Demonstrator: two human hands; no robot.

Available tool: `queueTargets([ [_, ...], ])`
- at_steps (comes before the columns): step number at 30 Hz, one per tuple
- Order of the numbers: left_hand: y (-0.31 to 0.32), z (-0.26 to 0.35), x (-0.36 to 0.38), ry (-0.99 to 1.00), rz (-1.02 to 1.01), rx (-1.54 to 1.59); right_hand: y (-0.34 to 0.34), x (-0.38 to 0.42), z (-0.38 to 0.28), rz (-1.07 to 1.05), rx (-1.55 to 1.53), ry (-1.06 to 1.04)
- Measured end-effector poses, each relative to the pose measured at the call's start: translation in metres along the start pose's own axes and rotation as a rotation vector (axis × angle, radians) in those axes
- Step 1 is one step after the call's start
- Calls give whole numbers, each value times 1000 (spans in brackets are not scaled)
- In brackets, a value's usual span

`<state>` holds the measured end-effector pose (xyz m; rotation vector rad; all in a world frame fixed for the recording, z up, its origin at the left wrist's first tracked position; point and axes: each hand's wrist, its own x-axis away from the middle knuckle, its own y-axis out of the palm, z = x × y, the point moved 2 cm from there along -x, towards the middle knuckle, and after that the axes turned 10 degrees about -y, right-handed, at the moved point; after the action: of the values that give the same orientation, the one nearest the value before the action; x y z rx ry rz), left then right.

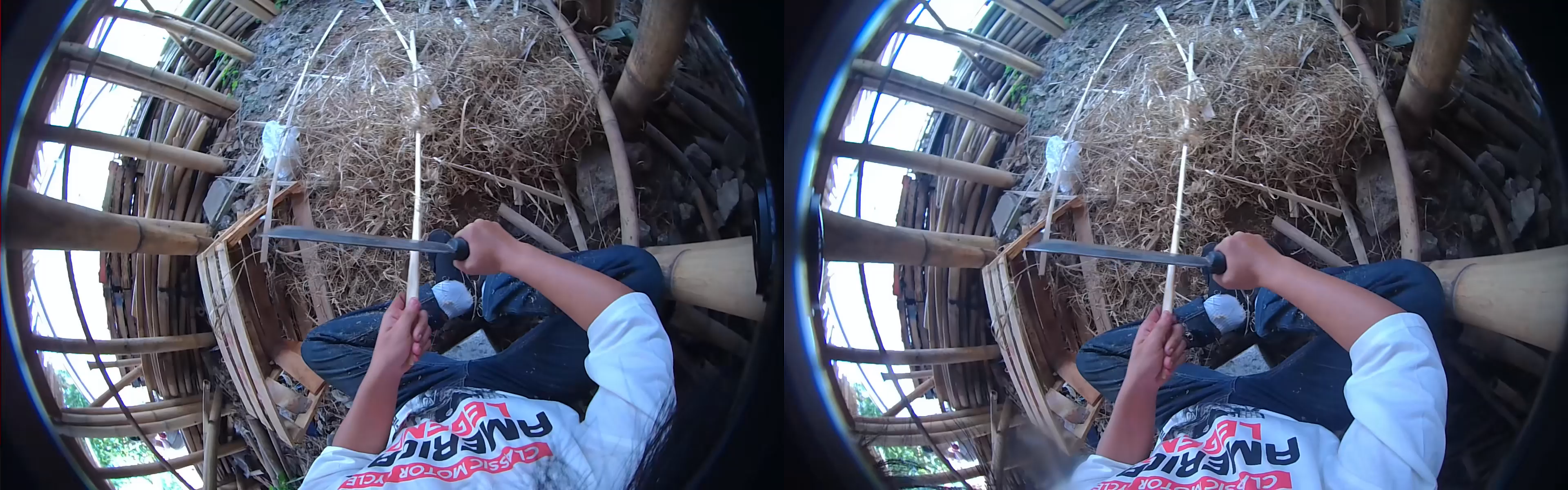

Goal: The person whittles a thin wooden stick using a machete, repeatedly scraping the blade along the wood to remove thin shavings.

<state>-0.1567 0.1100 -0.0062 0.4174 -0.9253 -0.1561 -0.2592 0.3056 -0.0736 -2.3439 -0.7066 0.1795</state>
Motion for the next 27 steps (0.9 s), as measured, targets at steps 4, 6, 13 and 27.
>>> queueTargets([
  [4, -12, 13, 6, -65, -79, 23, 2, -2, -12, 57, -83, -80],
  [6, -24, 10, 4, -127, -138, -68, 6, -2, -18, 55, -105, -105],
  [13, -20, -9, -5, -200, 123, -170, 14, 7, -35, -136, 101, -123],
  [27, -35, -2, -12, 167, 438, -1023, 14, 3, -27, -227, 283, 30],
])
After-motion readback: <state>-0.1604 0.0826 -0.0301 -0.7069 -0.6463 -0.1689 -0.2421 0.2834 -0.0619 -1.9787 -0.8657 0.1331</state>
